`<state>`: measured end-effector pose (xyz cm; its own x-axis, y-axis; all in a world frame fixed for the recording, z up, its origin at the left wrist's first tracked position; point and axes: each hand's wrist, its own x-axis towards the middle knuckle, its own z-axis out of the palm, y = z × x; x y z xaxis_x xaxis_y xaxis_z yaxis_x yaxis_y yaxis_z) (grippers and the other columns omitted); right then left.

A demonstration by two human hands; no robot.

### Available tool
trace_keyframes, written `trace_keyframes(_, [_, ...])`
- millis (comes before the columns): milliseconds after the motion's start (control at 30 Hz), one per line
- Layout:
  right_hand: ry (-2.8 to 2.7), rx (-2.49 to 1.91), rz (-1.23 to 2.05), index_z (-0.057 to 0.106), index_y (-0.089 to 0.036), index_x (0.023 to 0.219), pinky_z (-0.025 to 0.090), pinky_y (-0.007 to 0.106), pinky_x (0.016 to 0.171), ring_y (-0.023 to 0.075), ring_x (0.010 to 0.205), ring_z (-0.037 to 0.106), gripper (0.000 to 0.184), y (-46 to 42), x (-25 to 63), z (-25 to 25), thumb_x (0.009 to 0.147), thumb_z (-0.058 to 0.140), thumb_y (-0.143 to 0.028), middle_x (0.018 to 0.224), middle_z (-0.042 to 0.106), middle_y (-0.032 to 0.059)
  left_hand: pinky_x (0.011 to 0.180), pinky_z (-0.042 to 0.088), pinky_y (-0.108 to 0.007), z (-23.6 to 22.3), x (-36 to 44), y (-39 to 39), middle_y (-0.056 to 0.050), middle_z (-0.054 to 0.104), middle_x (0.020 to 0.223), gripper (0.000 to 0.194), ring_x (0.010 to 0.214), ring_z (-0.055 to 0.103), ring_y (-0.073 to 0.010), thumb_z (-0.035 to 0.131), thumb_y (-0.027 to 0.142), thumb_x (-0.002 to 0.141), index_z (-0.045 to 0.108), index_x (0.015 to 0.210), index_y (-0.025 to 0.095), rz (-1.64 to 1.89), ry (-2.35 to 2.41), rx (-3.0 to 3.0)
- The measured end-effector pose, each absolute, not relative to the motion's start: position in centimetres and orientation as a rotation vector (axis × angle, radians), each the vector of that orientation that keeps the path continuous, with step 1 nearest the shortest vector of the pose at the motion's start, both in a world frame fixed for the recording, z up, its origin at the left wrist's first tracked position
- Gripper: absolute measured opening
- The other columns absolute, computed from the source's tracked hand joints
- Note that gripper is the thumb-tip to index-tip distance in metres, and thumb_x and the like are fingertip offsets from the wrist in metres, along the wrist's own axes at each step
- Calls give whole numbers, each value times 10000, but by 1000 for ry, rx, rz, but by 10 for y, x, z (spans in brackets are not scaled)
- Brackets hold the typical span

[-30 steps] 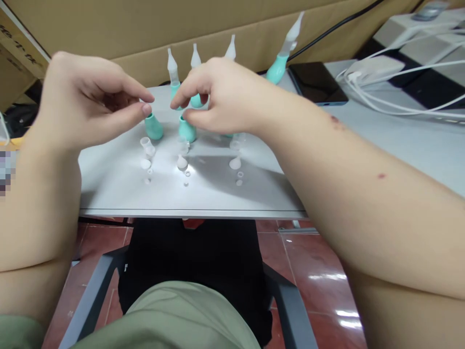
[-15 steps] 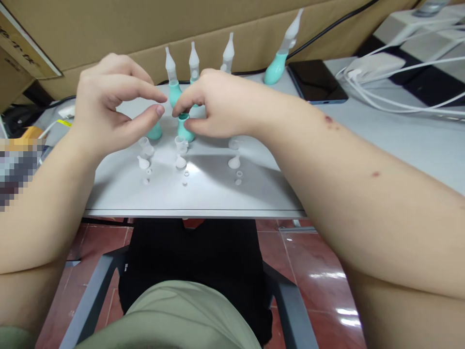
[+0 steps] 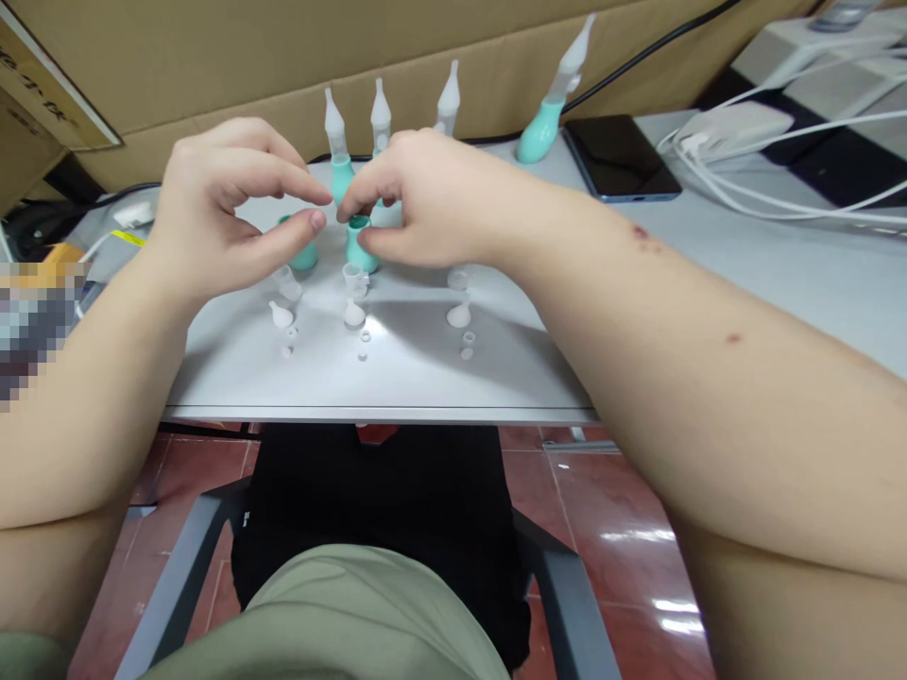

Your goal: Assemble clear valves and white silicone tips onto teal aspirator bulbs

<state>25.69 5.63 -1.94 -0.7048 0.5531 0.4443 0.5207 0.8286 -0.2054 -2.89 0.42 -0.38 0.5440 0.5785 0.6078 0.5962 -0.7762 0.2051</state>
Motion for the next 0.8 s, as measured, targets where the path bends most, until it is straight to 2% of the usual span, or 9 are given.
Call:
trace_keyframes(67, [-2481, -738, 104, 1051, -235, 1330, 571, 456, 921, 210, 994, 745, 737, 55, 256, -17, 1021, 501, -617, 1094, 965, 34, 1072, 667, -499, -4, -29, 5, -78, 947, 1228, 315, 1165, 853, -304, 704, 406, 1137, 993, 1194, 296, -1075, -1064, -2732])
trace_keyframes(133, [-2466, -732, 113, 1055, -233, 1326, 570, 450, 910, 201, 997, 748, 738, 54, 257, -16, 1021, 501, -613, 1129, 975, 22, 1074, 672, -500, -3, -30, 6, -83, 941, 1226, 313, 1150, 847, -295, 721, 422, 1137, 1001, 1192, 292, -1070, -1056, -2754])
trace_keyframes(233, [-2503, -818, 107, 1051, -251, 1362, 565, 426, 876, 185, 935, 721, 605, 53, 258, -16, 1022, 620, -505, 1092, 966, -2, 1046, 677, -494, -3, -32, 8, -78, 928, 1198, 318, 1097, 817, -272, 737, 452, 1146, 1009, 1165, 290, -1038, -1019, -2796])
trace_keyframes(333, [-2540, -892, 105, 1041, -253, 1405, 562, 395, 871, 183, 967, 755, 496, 53, 260, -18, 1026, 743, -371, 1080, 969, -4, 1014, 681, -478, -2, -34, 8, -91, 934, 1194, 292, 1080, 831, -271, 746, 413, 1140, 1009, 1154, 289, -1023, -947, -2848])
trace_keyframes(400, [-2540, -827, 112, 1035, -225, 1405, 572, 398, 905, 184, 1012, 788, 513, 54, 260, -17, 1053, 726, -434, 1119, 980, 8, 975, 684, -464, -1, -35, 6, -103, 941, 1167, 260, 1063, 859, -280, 760, 371, 1119, 1007, 1130, 289, -1035, -865, -2899])
trace_keyframes(500, [-2504, -671, 110, 1032, -168, 1377, 597, 421, 970, 208, 1082, 824, 683, 55, 261, -11, 1032, 583, -550, 1259, 993, 56, 896, 679, -443, 2, -35, 1, -97, 946, 1122, 226, 999, 873, -278, 791, 348, 1099, 1011, 1098, 298, -993, -782, -3006])
trace_keyframes(600, [-2460, -634, 23, 1047, -196, 1250, 608, 456, 988, 226, 1062, 815, 654, 50, 262, -5, 1017, 538, -533, 1183, 991, 47, 899, 685, -471, 7, -30, -4, -115, 954, 1147, 232, 958, 860, -281, 797, 345, 1094, 1020, 1081, 285, -860, -749, -3093])
trace_keyframes(700, [-2437, -680, 9, 1030, -276, 1028, 618, 451, 950, 235, 1049, 826, 554, 36, 268, -7, 1145, 561, -548, 988, 960, 11, 971, 692, -475, 10, -25, -8, -103, 956, 1170, 239, 1000, 872, -291, 793, 340, 1079, 1026, 1123, 307, -585, -786, -3163])
trace_keyframes(800, [-2422, -747, 85, 1004, -283, 921, 633, 396, 921, 237, 1148, 870, 626, 16, 272, -18, 1266, 546, -535, 974, 954, 7, 937, 659, -442, 7, -23, -9, -69, 948, 1176, 283, 979, 873, -278, 784, 284, 1067, 1031, 1193, 340, -318, -861, -3173])
